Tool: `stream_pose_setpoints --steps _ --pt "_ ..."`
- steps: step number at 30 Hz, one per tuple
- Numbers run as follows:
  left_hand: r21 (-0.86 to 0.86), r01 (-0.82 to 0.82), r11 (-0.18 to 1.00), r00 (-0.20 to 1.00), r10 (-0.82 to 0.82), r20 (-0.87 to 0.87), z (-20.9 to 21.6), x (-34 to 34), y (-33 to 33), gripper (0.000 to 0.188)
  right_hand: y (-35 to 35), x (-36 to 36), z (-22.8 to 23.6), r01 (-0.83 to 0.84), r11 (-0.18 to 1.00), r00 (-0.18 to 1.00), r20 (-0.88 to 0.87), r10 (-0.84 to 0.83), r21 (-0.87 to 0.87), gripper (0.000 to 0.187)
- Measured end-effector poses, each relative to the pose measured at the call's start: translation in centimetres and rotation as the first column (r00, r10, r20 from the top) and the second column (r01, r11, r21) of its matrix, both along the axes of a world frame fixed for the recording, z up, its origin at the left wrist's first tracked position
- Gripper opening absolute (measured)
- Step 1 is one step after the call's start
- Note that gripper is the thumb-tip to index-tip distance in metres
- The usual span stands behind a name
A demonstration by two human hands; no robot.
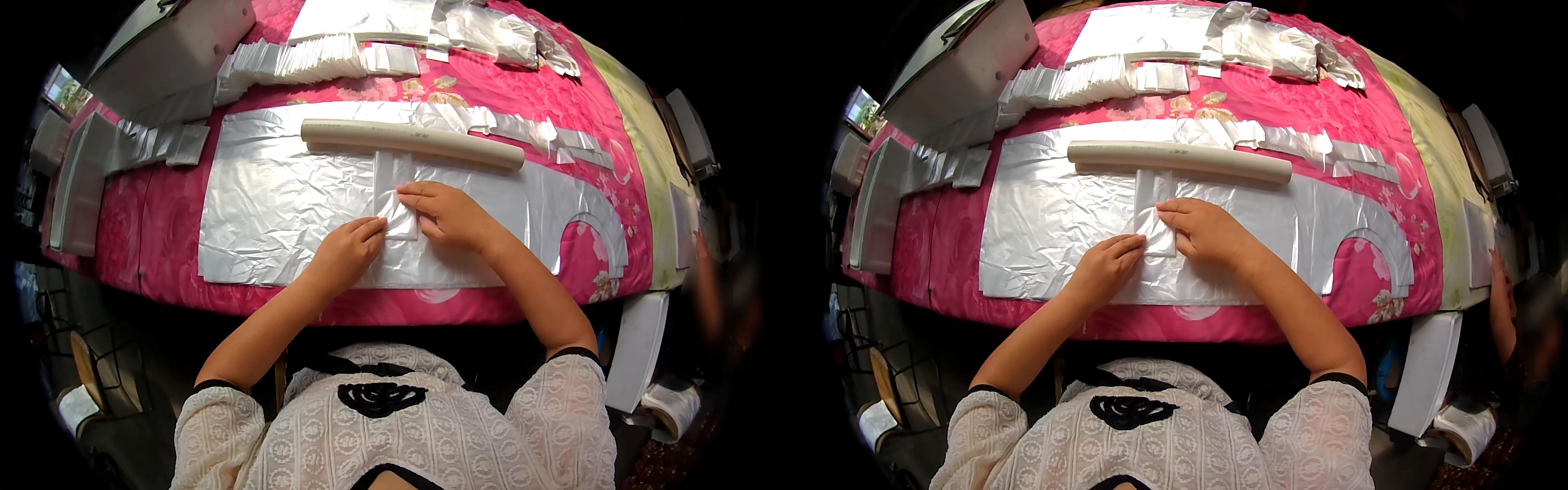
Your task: The person wraps small rectangular items in clear plastic film on a pink table. They unroll a strip of film, place an item on it, and fold the film over to encase the item. The wrapped items are stacked on the table as the process repeats.
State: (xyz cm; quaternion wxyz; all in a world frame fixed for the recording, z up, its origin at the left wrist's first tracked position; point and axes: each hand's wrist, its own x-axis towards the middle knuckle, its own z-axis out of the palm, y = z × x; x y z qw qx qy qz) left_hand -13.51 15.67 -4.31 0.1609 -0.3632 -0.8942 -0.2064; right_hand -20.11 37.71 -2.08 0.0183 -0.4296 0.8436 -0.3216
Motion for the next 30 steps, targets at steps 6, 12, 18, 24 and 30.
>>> stream_pose_setpoints --steps 6,12,18,24,30 --pt "0.139 -0.036 0.99 0.984 0.011 0.177 0.9 -0.1 0.4 0.015 -0.8 1.5 -0.1 0.098 0.993 0.984 -0.141 -0.106 -0.06 0.036" --pt "0.229 0.188 0.955 0.968 -0.22 0.123 2.9 3.6 -0.5 0.031 -1.1 6.5 -0.1 0.059 0.995 0.986 -0.153 -0.071 -0.076 0.024" --pt "0.127 0.143 0.982 0.972 -0.163 0.167 1.5 3.5 -0.9 0.044 -0.9 7.2 -0.3 0.1 0.983 0.993 -0.055 -0.109 -0.152 0.025" --pt "0.27 -0.118 0.956 0.919 0.002 0.395 1.0 2.8 -0.4 0.048 -0.5 6.5 -0.4 0.258 0.956 0.963 0.117 -0.242 -0.144 0.017" --pt "0.23 -0.528 0.817 0.612 0.179 0.77 2.1 0.1 0.7 0.065 -1.7 4.5 1.3 0.48 0.876 0.746 0.508 -0.432 0.04 0.024"
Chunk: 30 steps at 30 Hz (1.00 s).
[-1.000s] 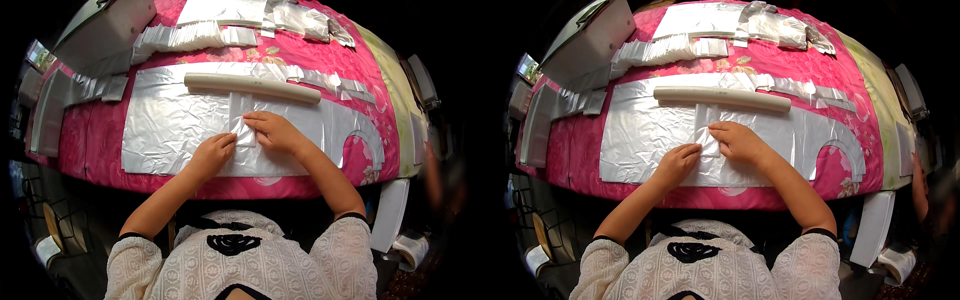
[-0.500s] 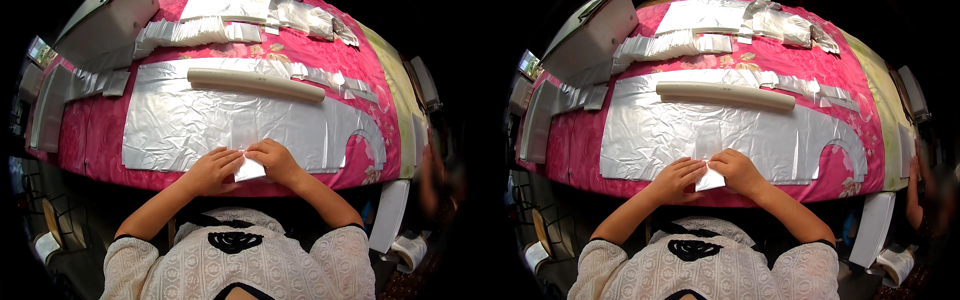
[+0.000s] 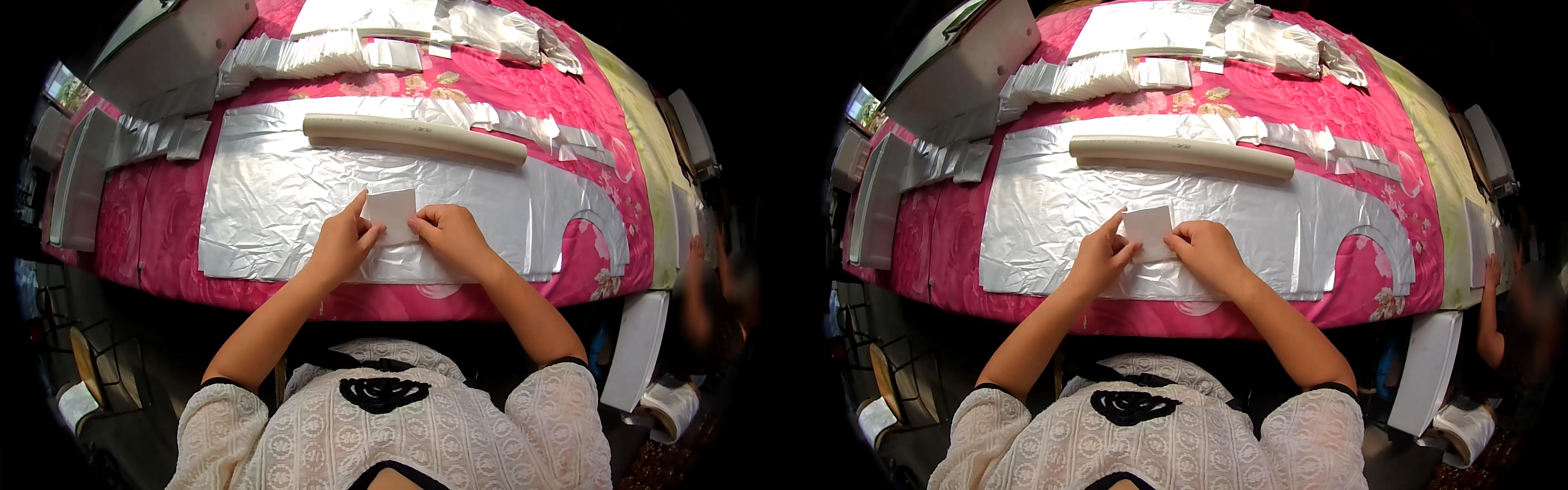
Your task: The person wraps small rectangular items in clear plastic film on a pink table. They unroll a strip of film, place an item on it, and fold the film over to encase the item. The wrapped items are stacked on the table as the process repeats.
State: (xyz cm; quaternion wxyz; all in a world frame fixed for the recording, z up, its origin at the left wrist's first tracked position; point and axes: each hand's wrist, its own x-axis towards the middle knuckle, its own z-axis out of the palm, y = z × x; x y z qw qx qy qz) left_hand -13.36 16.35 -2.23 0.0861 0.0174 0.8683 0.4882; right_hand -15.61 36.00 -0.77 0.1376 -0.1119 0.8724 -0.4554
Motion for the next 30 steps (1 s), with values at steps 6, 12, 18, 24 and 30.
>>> stream_pose_setpoints --steps 6,12,18,24,30 --pt "0.183 -0.156 0.971 0.981 0.131 0.141 -0.1 -1.3 -0.3 0.065 -0.4 -2.4 0.4 -0.043 0.992 0.952 0.305 0.005 0.116 0.029" --pt "-0.192 0.049 0.98 0.931 -0.114 -0.346 0.3 -0.2 -0.5 0.055 -0.5 -3.5 -0.3 -0.023 0.994 0.915 0.403 -0.024 0.11 0.031" --pt "-0.391 0.187 0.901 0.811 -0.366 -0.456 -1.1 -0.1 2.1 0.07 -0.5 -3.9 -1.0 0.03 0.998 0.876 0.48 -0.049 0.048 0.03" --pt "-0.603 0.138 0.786 0.862 -0.395 -0.318 -2.0 -0.4 2.7 0.105 -0.6 -3.5 -0.6 -0.001 0.993 0.925 0.377 -0.043 0.116 0.028" --pt "-0.64 0.142 0.755 0.875 -0.399 -0.276 -2.2 -0.3 2.8 0.113 -0.9 -1.3 0.9 -0.028 0.941 1.0 0.009 0.027 0.336 0.027"
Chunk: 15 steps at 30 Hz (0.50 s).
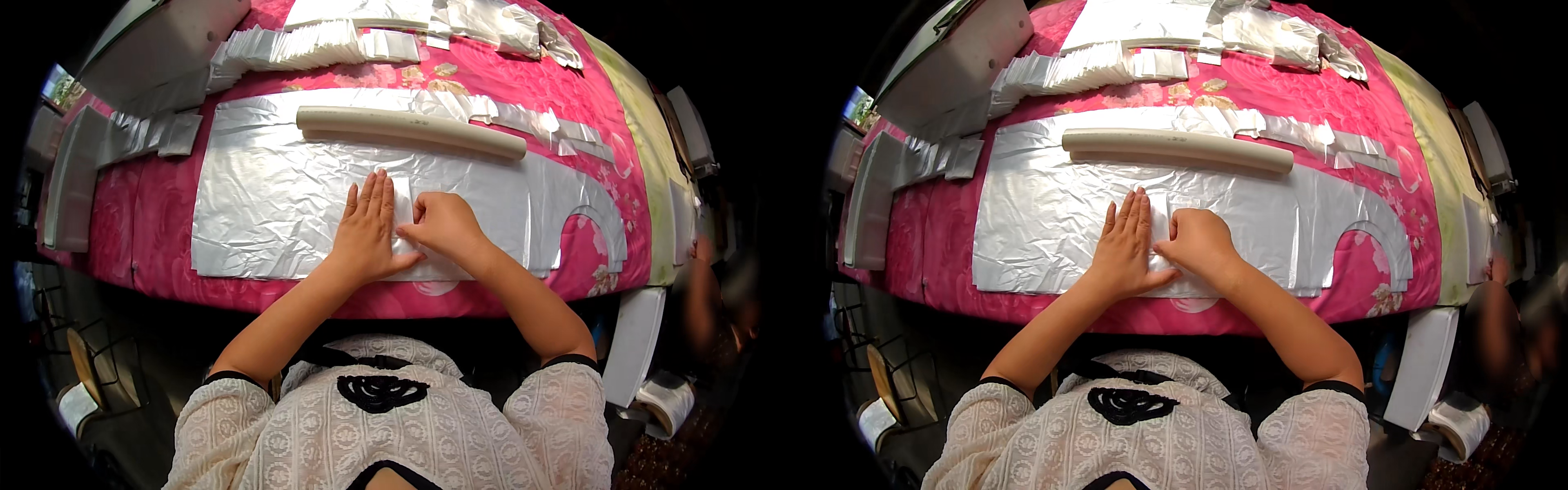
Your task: The person wraps small rectangular items in clear plastic film on a pink table. They unroll a strip of film, place an item on it, and fold the film over to encase the item. The wrapped items are stacked on the table as the process repeats.
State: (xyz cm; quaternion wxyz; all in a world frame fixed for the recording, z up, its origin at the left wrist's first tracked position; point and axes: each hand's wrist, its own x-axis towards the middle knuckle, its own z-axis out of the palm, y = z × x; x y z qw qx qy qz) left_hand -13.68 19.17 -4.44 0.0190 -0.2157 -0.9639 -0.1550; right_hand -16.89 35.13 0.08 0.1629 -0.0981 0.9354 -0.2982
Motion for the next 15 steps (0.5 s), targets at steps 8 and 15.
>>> stream_pose_setpoints --steps 8,15 --pt "0.443 -0.02 0.896 0.998 0.042 -0.041 0.7 1.4 -1.6 0.087 0.4 -0.3 0.9 -0.211 0.957 0.871 -0.407 0.276 0.197 0.032" --pt "0.571 -0.726 0.383 0.563 -0.145 0.813 2.5 10.1 -7.9 0.022 -4.7 -0.2 -4.3 -0.363 0.923 0.763 -0.53 0.371 0.123 0.061"
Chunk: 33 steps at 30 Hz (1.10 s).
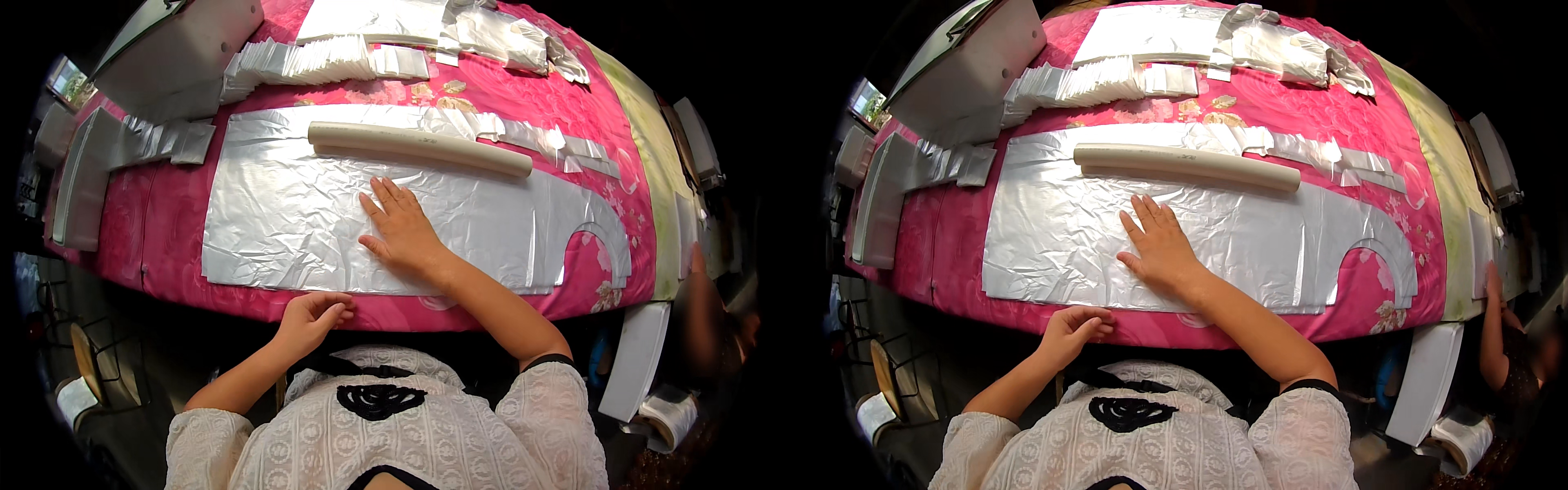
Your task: The person wraps small rectangular items in clear plastic film on a pink table. They unroll a strip of film, place an item on it, and fold the film over to encase the item. The wrapped items are stacked on the table as the process repeats.
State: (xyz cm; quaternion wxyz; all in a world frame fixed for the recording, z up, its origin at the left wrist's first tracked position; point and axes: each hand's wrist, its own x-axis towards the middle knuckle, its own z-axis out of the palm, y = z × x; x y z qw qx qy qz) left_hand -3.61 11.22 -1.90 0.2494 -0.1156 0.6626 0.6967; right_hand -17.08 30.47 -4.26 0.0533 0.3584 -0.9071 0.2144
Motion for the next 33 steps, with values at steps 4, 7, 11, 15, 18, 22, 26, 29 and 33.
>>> stream_pose_setpoints --steps 4,7,11,15,18,22,26,29,33 --pt "-0.062 -0.045 0.997 0.954 0.061 0.294 -0.2 3.8 -2.8 0.028 -3.7 4.2 -0.1 0.065 0.992 0.967 0.252 -0.036 -0.108 0.063" --pt "0.134 -0.382 0.914 0.864 0.303 0.402 -1.1 6.0 -2.8 0.032 -6.5 8.5 0.5 -0.016 0.982 0.929 0.359 0.085 -0.191 0.062" --pt "0.18 -0.48 0.859 0.826 0.372 0.424 -1.3 5.7 -2.5 0.016 -8.3 11.9 1.6 -0.208 0.937 0.804 0.496 0.327 -0.28 0.055" --pt "-0.369 -0.153 0.917 0.983 0.103 -0.152 -1.0 5.2 -3.2 0.006 -6.2 9.2 2.4 -0.428 0.825 0.829 0.204 0.522 -0.37 0.032" --pt "-0.702 -0.035 0.711 0.804 -0.398 -0.443 3.0 2.4 -2.9 0.015 -3.3 4.9 3.1 -0.525 0.827 0.807 0.193 0.559 -0.202 0.023" --pt "-0.537 -0.184 0.823 0.81 -0.183 -0.558 3.0 0.9 -2.5 0.023 0.4 -3.0 5.6 -0.098 0.926 0.909 0.345 0.232 -0.364 0.014" --pt "-0.501 -0.145 0.853 0.82 -0.18 -0.543 2.5 1.2 -2.5 0.024 2.0 -15.3 4.9 0.54 0.534 0.762 0.648 0.02 -0.651 0.017" --pt "-0.527 -0.091 0.845 0.779 -0.269 -0.566 2.6 0.8 -2.0 0.023 2.7 -22.3 3.9 0.751 0.25 0.651 0.748 -0.128 -0.611 0.019" --pt "-0.533 -0.045 0.845 0.764 -0.315 -0.563 2.7 0.8 -1.9 0.023 1.9 -27.8 1.1 0.801 0.076 0.575 0.727 -0.376 -0.594 0.027"
